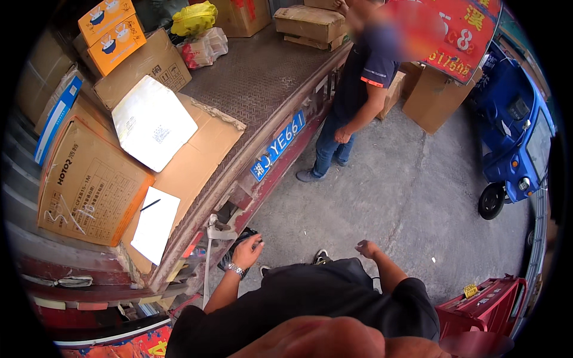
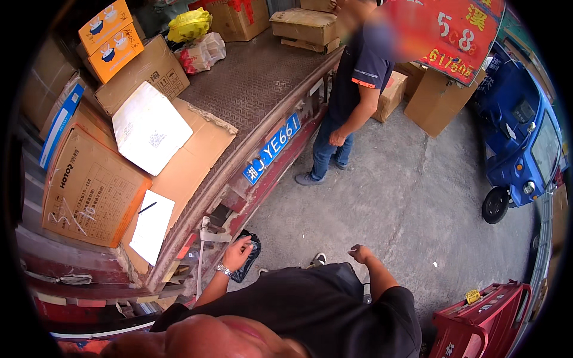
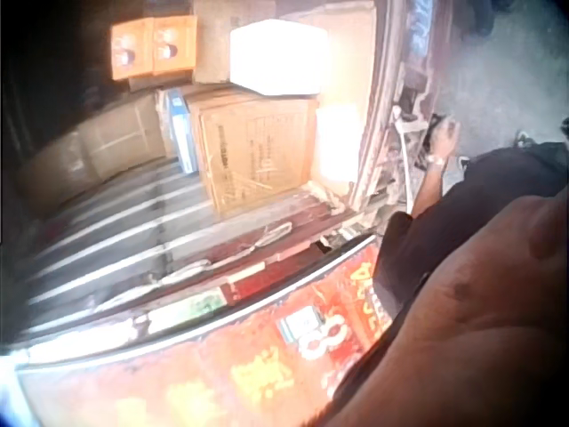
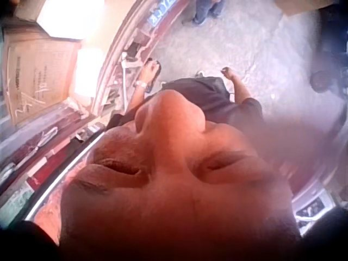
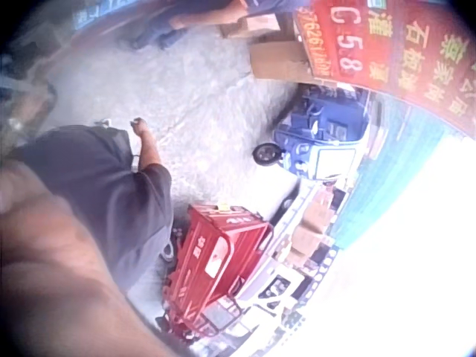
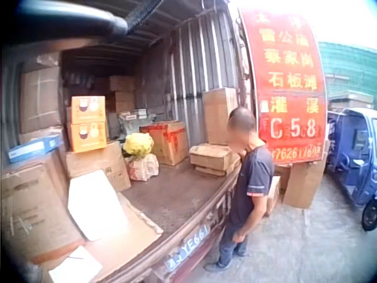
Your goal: The person lifts and moves several cardboard boxes from a red three-wheeled vehicle to a nearby storage area. They also write on a piece of paper using a pen while standing next to the vehicle.
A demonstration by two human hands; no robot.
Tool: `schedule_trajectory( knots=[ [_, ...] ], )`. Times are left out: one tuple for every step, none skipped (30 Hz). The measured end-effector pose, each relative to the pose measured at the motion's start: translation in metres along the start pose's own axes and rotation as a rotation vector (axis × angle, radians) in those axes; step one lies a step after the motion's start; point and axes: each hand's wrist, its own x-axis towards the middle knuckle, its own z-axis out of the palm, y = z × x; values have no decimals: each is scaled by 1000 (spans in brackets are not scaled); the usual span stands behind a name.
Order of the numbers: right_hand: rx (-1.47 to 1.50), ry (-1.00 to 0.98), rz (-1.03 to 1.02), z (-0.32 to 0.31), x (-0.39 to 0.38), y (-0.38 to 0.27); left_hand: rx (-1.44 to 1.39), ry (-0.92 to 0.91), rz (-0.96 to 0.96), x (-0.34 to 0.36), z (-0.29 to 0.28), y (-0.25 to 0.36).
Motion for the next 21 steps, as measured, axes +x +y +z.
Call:
schedule_trajectory(
  knots=[
    [-19, 29, -16, -2, 6, 6, 203, -148, 38, 4, 29, -7],
    [-39, 70, -46, -9, 16, 4, 406, -286, 84, 10, 47, -8],
    [-55, 127, -71, -18, 29, 7, 381, -298, 32, 17, 54, 0],
    [-111, 144, -99, -25, 32, 6, 351, -310, -27, 19, 60, 7],
    [-122, 132, -98, -33, 41, -2, 319, -320, -89, 21, 62, 12],
    [-134, 114, -88, -37, 45, -6, 302, -268, -96, 28, 57, 18],
    [-120, 65, -103, -39, 56, -13, 266, -192, -91, 39, 52, 16],
    [-171, 51, -144, -42, 66, -21, 232, -114, -87, 52, 48, 14],
    [-235, 0, -207, -43, 79, -31, 243, -78, -92, 68, 38, 27],
    [-292, -49, -270, -42, 91, -42, 258, -45, -96, 88, 22, 41],
    [-304, -137, -321, -38, 103, -57, 325, 24, 9, 106, 10, 44],
    [-312, -216, -362, -32, 120, -68, 388, 85, 125, 128, -3, 46],
    [-311, -286, -390, -26, 132, -76, 395, 118, 181, 155, -19, 62],
    [-310, -444, -363, -33, 128, -106, 399, 149, 233, 178, -35, 79],
    [-310, -625, -377, -20, 156, -100, 418, 232, 322, 203, -47, 86],
    [-324, -549, -790, -15, 166, -95, 435, 319, 412, 230, -61, 86],
    [-356, -610, -615, -19, 173, -97, 474, 363, 451, 259, -73, 91],
    [-382, -675, -432, -28, 174, -97, 507, 406, 484, 285, -84, 97],
    [-462, -652, -475, -45, 170, -95, 499, 428, 509, 311, -95, 98],
    [-549, -631, -521, -65, 165, -94, 492, 457, 531, 336, -103, 98],
    [-564, -573, -436, -82, 158, -103, 508, 493, 520, 359, -110, 100]
  ],
)
